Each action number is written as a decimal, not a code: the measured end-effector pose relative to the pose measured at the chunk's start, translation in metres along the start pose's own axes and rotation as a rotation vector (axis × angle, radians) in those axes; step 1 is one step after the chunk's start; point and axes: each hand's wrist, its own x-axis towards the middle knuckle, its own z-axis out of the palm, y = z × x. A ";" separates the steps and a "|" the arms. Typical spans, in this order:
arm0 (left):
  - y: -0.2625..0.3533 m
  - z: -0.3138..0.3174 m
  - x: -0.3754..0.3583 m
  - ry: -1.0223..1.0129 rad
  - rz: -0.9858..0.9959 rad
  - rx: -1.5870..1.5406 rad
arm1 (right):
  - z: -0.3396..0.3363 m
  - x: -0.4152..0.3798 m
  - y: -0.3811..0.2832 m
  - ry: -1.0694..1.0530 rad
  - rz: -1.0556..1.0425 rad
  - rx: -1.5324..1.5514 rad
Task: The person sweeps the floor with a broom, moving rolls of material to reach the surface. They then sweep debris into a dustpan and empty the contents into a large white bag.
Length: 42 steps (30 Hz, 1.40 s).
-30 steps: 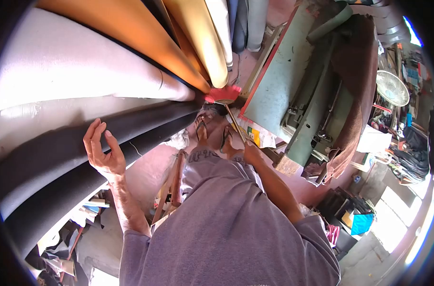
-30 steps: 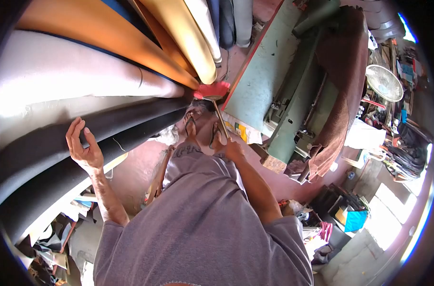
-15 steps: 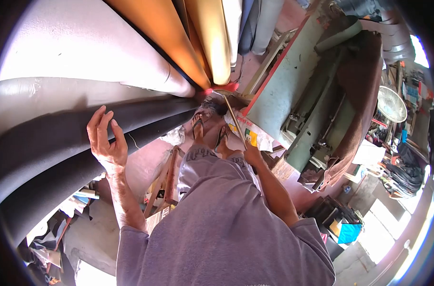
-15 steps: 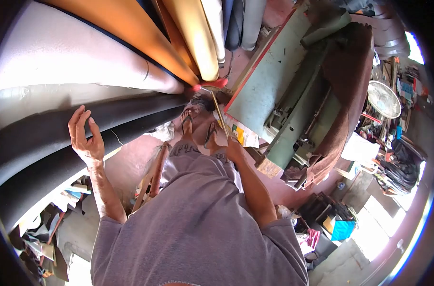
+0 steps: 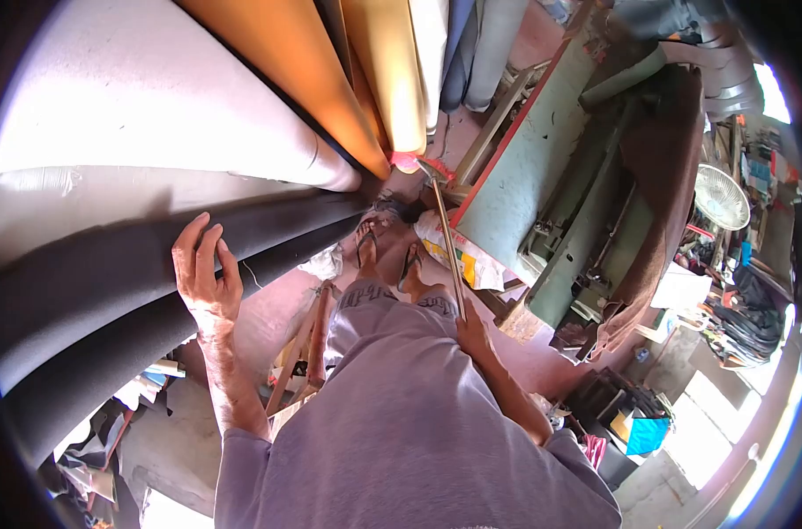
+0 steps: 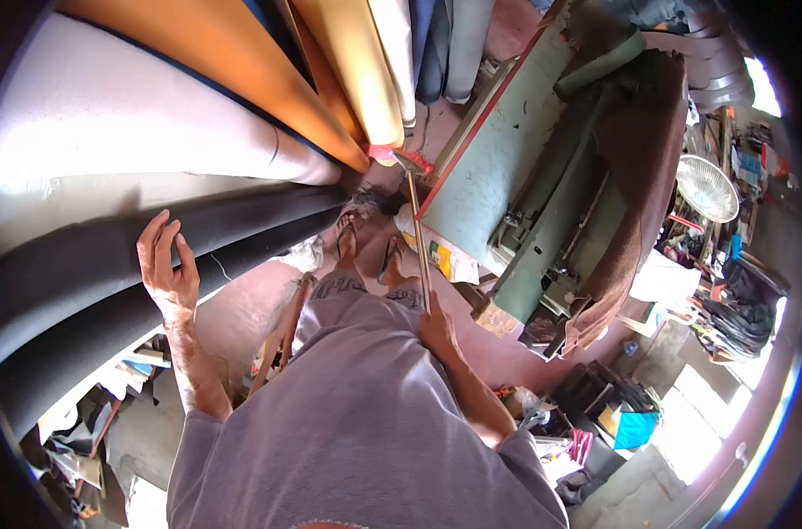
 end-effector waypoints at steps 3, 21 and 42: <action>-0.001 -0.002 0.002 -0.025 0.041 0.014 | 0.015 0.018 -0.003 0.031 0.010 0.042; -0.005 0.002 0.005 -0.136 0.174 0.138 | -0.070 -0.059 -0.122 -0.130 0.202 0.691; -0.010 -0.003 0.004 -0.303 0.176 0.149 | 0.033 0.339 -0.143 -0.129 0.181 0.712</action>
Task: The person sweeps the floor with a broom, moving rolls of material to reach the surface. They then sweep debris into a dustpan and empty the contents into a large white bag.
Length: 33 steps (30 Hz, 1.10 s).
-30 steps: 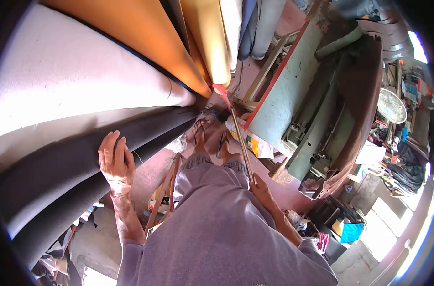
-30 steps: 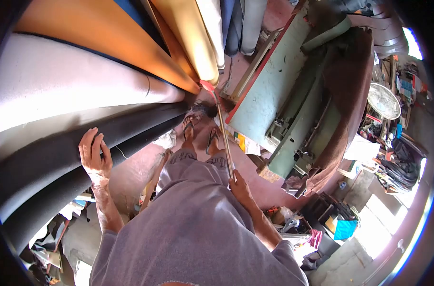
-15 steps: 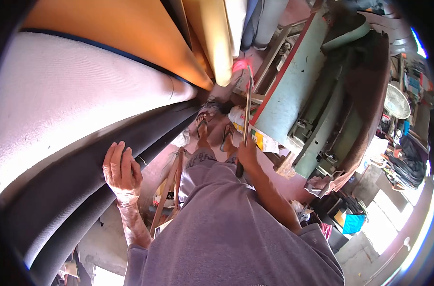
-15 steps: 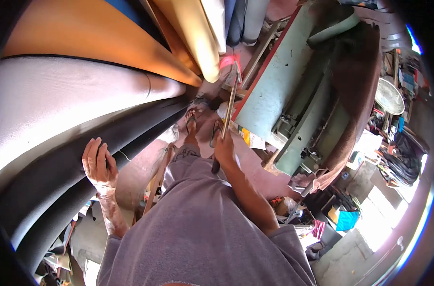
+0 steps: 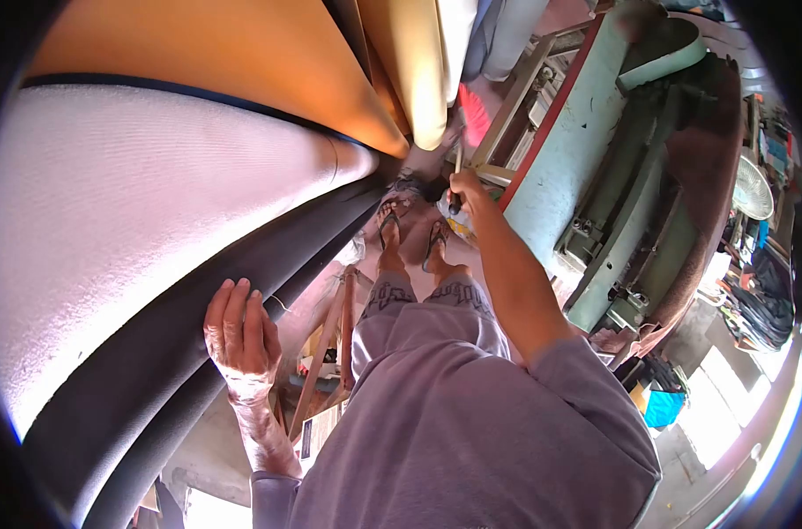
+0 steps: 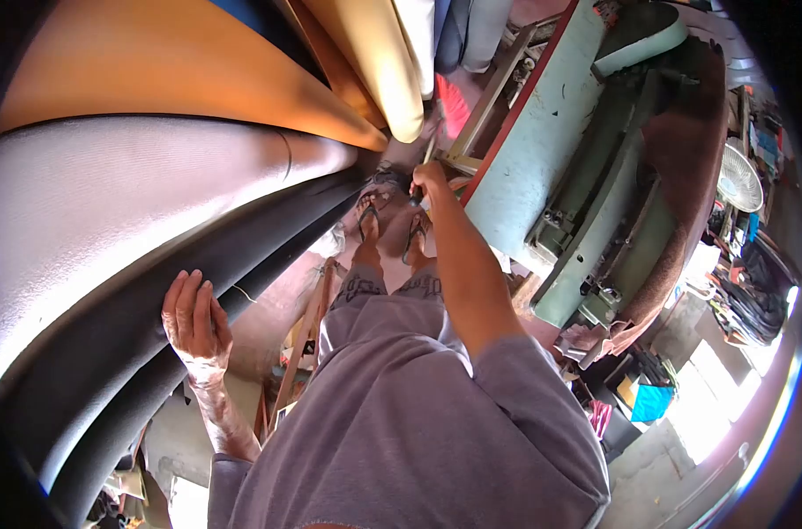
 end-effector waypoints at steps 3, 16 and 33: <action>0.003 -0.003 0.002 0.006 -0.007 -0.045 | -0.005 -0.056 0.010 -0.079 0.002 0.262; -0.001 -0.005 0.002 0.021 0.036 -0.056 | -0.020 -0.144 0.011 0.133 -0.143 0.342; 0.000 -0.006 0.003 0.018 0.030 -0.070 | -0.020 -0.257 -0.003 -0.047 -0.014 0.420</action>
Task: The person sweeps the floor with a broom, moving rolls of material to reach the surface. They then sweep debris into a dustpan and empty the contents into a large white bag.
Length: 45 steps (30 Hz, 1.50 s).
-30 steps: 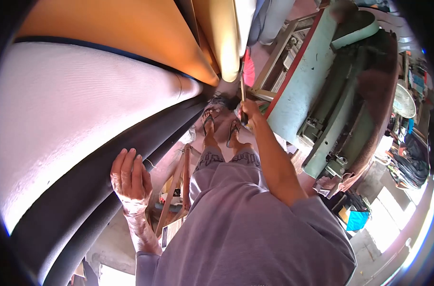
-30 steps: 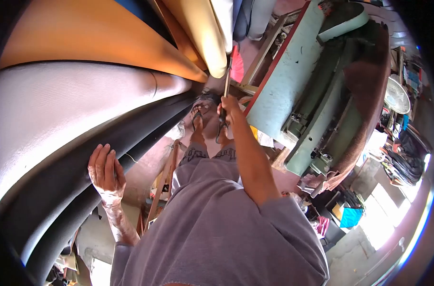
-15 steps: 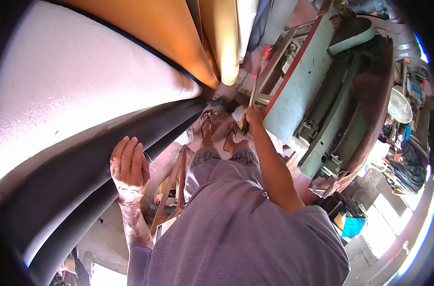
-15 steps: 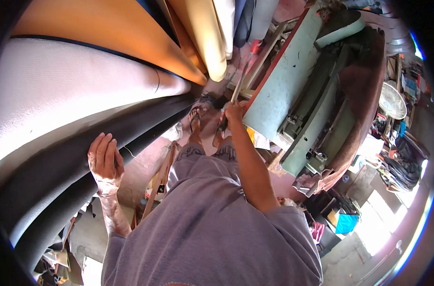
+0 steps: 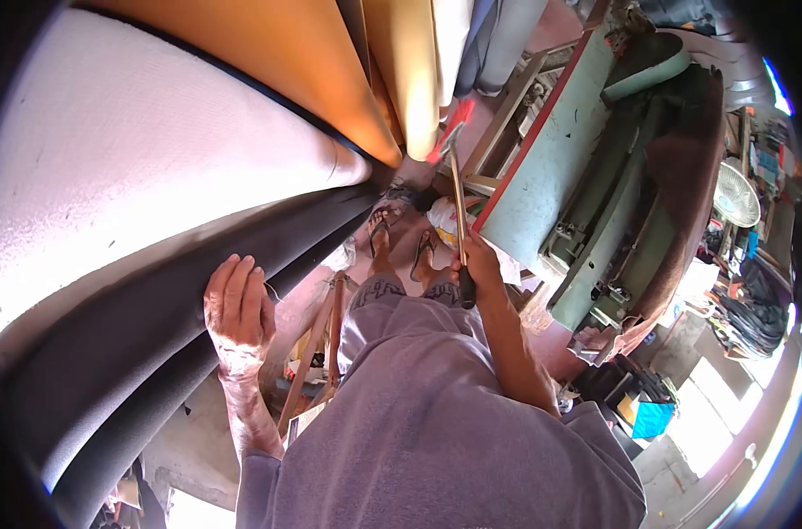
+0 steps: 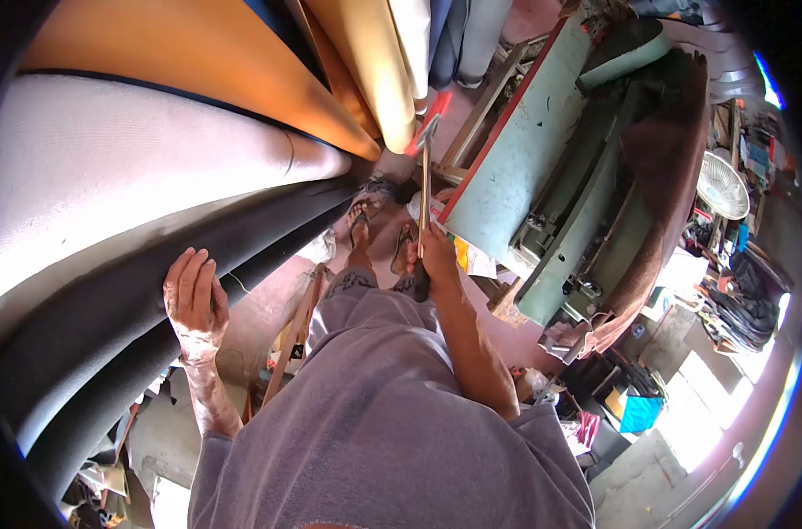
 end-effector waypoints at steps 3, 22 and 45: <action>0.000 0.001 -0.001 -0.008 -0.001 0.013 | -0.004 0.048 0.014 0.020 -0.154 -0.175; 0.002 0.000 -0.002 -0.004 -0.002 0.018 | -0.030 -0.053 0.061 0.176 -0.093 -0.441; 0.001 0.000 -0.004 0.085 0.038 -0.018 | -0.108 -0.090 0.065 0.019 0.082 -0.483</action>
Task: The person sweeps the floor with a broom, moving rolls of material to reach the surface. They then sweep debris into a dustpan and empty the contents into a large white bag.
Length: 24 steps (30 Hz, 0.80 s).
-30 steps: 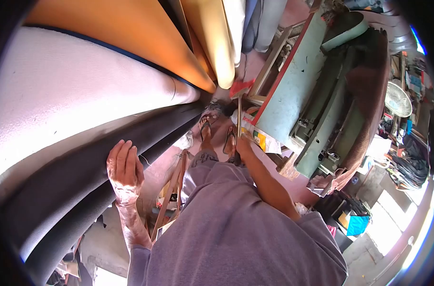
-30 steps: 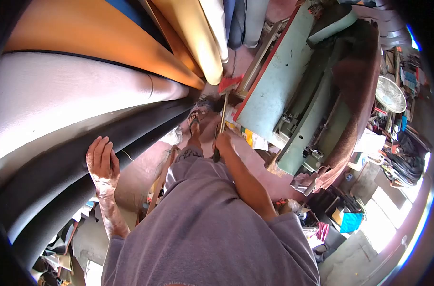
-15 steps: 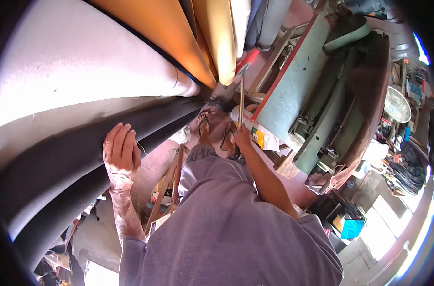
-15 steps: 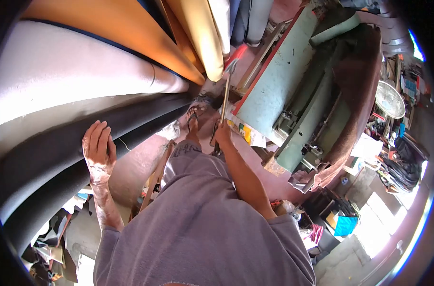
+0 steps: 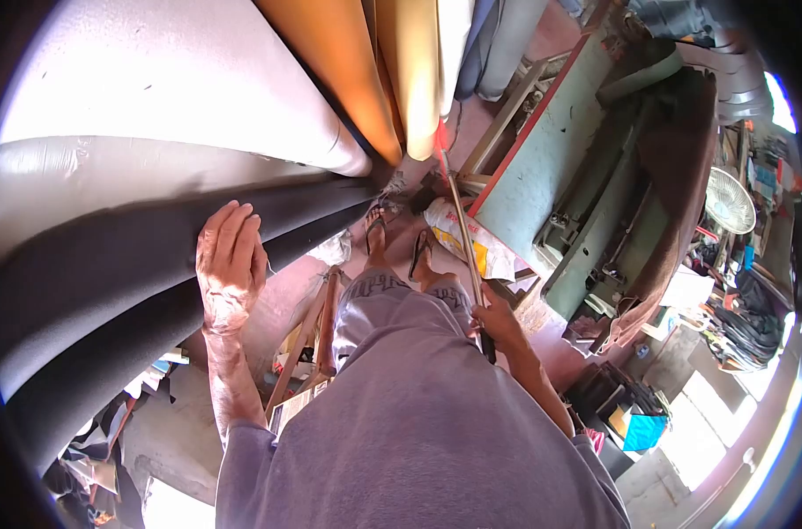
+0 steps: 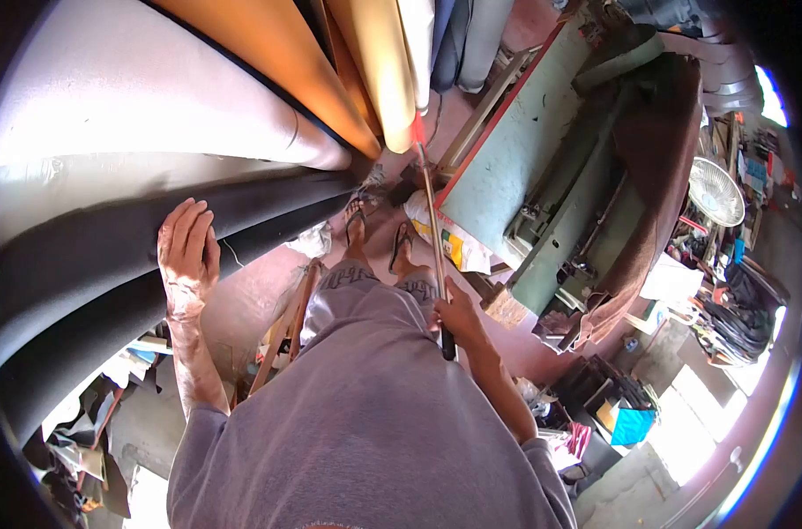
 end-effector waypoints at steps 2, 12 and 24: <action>0.001 0.000 -0.001 0.011 0.002 0.011 | -0.013 -0.014 -0.011 0.002 -0.016 -0.126; 0.020 0.006 0.002 0.107 -0.134 -0.089 | 0.016 0.126 0.054 -0.097 -0.207 -0.536; 0.156 0.032 -0.031 0.259 -0.204 -0.199 | -0.109 0.055 0.103 -0.074 -0.462 -0.928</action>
